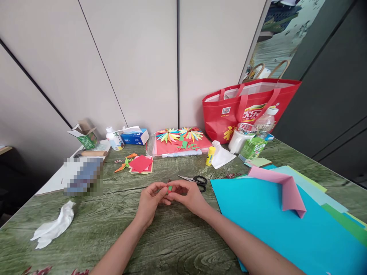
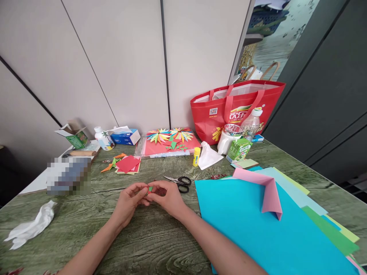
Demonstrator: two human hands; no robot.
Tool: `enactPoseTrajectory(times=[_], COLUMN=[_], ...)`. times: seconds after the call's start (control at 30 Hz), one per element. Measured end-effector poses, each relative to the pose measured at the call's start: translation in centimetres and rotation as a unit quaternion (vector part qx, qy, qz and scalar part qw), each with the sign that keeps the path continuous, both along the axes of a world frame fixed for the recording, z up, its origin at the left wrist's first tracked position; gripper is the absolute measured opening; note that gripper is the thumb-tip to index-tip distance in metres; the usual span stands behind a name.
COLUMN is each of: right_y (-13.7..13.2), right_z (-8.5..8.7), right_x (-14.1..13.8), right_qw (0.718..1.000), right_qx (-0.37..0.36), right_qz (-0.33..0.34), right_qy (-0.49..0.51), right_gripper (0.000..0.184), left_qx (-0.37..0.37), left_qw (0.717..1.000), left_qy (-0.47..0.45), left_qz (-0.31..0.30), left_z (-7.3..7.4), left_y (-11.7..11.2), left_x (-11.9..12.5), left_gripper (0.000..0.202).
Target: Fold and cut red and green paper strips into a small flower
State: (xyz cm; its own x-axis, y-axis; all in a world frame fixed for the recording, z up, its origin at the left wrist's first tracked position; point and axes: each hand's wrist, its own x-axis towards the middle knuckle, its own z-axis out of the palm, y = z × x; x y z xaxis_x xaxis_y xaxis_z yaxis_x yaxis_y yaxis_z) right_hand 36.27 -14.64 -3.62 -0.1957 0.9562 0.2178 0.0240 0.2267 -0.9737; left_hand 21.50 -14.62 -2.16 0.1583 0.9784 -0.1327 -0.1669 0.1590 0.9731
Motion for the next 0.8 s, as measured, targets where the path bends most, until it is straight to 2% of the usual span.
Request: enactPoseTrajectory(times=[0.13,0.27,0.33,0.43,0.5,0.53,0.6,0.7,0.8], right_y=[0.11,0.15,0.01,-0.34,-0.52,-0.56,-0.55,-0.39,-0.31], right_z=[-0.26,-0.44,-0.44,-0.4,-0.35,-0.32,-0.21,-0.04,-0.06], right_x=[-0.35,-0.32,-0.28,-0.36,-0.47,-0.51,-0.55,-0.52,-0.63], right_qw=[0.991,0.988,0.993,0.999,0.997,0.998,0.995,0.964,0.959], right_qx=[-0.091,-0.117,-0.093,-0.005,0.022,0.007,-0.071,-0.196,-0.21], right_qz=[0.029,0.032,0.014,-0.04,-0.066,-0.063,-0.03,0.032,0.037], right_qy=[0.091,0.097,0.071,-0.008,-0.031,-0.014,0.065,0.175,0.188], right_gripper=[0.027,0.025,0.022,0.019,0.018,0.018,0.02,0.025,0.027], left_qx=[-0.001,-0.007,-0.014,-0.023,-0.022,-0.017,0.004,0.041,0.048], left_qw=[1.0,0.999,0.999,0.999,0.999,0.999,1.0,0.999,0.999], left_qy=[-0.007,-0.026,-0.03,-0.029,-0.024,-0.021,-0.016,-0.012,-0.002], left_qz=[-0.005,-0.022,-0.022,-0.019,-0.018,-0.018,-0.013,-0.003,0.003], left_z=[0.17,0.31,0.33,0.28,0.27,0.3,0.4,0.53,0.37], left_y=[-0.1,-0.23,-0.23,-0.21,-0.27,-0.33,-0.51,-0.74,-0.74], left_x=[0.14,0.32,0.3,0.22,0.26,0.33,0.56,0.86,0.78], left_gripper=[0.021,0.018,0.019,0.022,0.023,0.023,0.022,0.02,0.018])
